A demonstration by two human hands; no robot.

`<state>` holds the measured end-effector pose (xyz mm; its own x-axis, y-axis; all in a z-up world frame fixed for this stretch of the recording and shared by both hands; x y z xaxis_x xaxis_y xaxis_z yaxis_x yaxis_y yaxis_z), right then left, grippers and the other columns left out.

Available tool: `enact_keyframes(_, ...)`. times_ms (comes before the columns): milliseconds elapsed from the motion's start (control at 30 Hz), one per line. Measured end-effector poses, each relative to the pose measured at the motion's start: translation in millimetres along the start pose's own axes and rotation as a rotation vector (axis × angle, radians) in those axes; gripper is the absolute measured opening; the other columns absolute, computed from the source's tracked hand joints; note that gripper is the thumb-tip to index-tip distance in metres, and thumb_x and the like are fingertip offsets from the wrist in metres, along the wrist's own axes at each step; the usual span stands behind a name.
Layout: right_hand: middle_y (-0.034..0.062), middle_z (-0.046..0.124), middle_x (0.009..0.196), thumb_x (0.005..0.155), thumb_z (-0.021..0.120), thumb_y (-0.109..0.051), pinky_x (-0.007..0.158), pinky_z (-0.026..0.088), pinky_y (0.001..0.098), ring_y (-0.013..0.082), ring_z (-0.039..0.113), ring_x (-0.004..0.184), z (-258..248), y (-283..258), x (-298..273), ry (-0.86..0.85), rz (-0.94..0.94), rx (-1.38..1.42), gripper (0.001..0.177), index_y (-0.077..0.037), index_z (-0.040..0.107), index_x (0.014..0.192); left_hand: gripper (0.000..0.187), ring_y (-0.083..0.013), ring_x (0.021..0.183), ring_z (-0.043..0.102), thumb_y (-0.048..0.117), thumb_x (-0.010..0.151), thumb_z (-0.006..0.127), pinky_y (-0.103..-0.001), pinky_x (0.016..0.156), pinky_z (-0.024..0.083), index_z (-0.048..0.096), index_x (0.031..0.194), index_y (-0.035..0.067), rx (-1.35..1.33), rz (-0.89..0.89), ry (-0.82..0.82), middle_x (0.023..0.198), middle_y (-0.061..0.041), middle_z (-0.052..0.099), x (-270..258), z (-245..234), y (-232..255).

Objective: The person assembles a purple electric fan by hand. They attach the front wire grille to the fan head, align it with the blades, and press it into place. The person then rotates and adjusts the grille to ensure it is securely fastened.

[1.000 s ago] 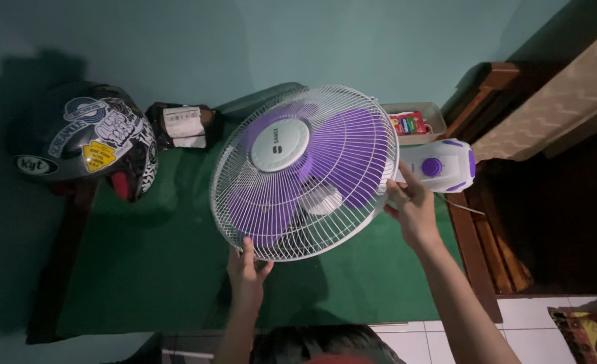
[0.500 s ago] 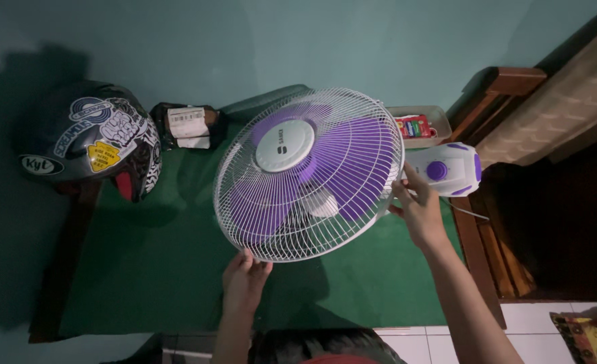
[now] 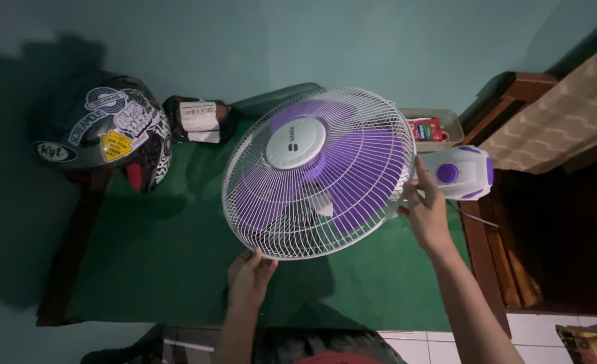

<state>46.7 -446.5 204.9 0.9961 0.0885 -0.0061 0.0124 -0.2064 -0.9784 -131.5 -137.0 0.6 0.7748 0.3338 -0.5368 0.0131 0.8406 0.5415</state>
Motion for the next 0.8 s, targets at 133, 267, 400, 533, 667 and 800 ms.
enact_keyframes(133, 0.0096, 0.053, 0.114, 0.106, 0.046, -0.007, 0.079, 0.06, 0.0364, 0.0202, 0.062, 0.101, 0, -1, -1, 0.021, -0.005, -0.041, 0.061, -0.01, 0.028, 0.164, 0.019, -0.0219, 0.08, 0.071, 0.007, 0.092, 0.063, -0.037, 0.072, 0.063, 0.068, 0.107, -0.003, -0.012, 0.024, 0.15, 0.094, -0.013, 0.071, -10, 9, 5)
enact_keyframes(267, 0.0126, 0.051, 0.113, 0.104, 0.045, -0.007, 0.086, 0.063, 0.039, 0.0237, 0.063, 0.104, 1, -4, -5, 0.031, 0.027, -0.075, 0.061, -0.016, 0.033, 0.164, 0.009, -0.0249, 0.077, 0.07, 0.004, 0.091, 0.065, -0.041, 0.072, 0.064, 0.064, 0.096, -0.003, 0.018, -0.001, 0.299, 0.09, -0.013, 0.067, -7, 8, 2)
enact_keyframes(400, 0.012, 0.057, 0.124, 0.105, 0.042, -0.015, 0.09, 0.062, 0.0435, 0.0245, 0.064, 0.113, 4, -9, -8, 0.007, 0.004, -0.074, 0.057, -0.015, 0.033, 0.161, 0.007, -0.0235, 0.074, 0.067, 0.004, 0.092, 0.066, -0.045, 0.071, 0.067, 0.063, 0.093, -0.001, 0.01, 0.042, 0.169, 0.084, -0.011, 0.064, 1, 2, 3)
enact_keyframes(533, 0.0204, 0.055, 0.126, 0.1, 0.051, -0.033, 0.092, 0.061, 0.0491, 0.0304, 0.063, 0.117, -3, -13, -8, -0.036, 0.016, -0.108, 0.071, -0.012, 0.029, 0.164, 0.01, -0.0259, 0.075, 0.07, 0.005, 0.091, 0.063, -0.045, 0.071, 0.066, 0.065, 0.093, -0.005, 0.064, 0.023, 0.165, 0.085, -0.015, 0.069, 2, 0, 6)
enact_keyframes(667, 0.0218, 0.055, 0.128, 0.091, 0.062, -0.045, 0.09, 0.061, 0.0501, 0.0322, 0.064, 0.119, -5, -19, -4, -0.062, 0.009, -0.073, 0.089, -0.009, 0.027, 0.165, 0.014, -0.0252, 0.082, 0.071, 0.009, 0.093, 0.063, -0.042, 0.074, 0.066, 0.066, 0.094, -0.005, 0.069, -0.021, 0.201, 0.089, -0.012, 0.071, 1, 2, 7)
enact_keyframes(800, 0.0226, 0.054, 0.124, 0.082, 0.074, -0.033, 0.082, 0.063, 0.0461, 0.0334, 0.066, 0.11, 1, -29, -6, -0.053, 0.06, -0.084, 0.096, -0.008, 0.027, 0.162, 0.013, -0.0215, 0.08, 0.066, 0.012, 0.096, 0.068, -0.042, 0.07, 0.063, 0.062, 0.09, 0.004, -0.177, -0.039, -0.007, 0.085, -0.006, 0.062, 8, 15, 13)
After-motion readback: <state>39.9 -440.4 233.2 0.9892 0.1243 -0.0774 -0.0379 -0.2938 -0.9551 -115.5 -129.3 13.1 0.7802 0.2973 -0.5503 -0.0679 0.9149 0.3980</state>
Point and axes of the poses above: each hand's wrist, its own x-axis towards the middle knuckle, its own z-axis out of the palm, y = z × x, the point moved 3 cm from there along x, towards the middle knuckle
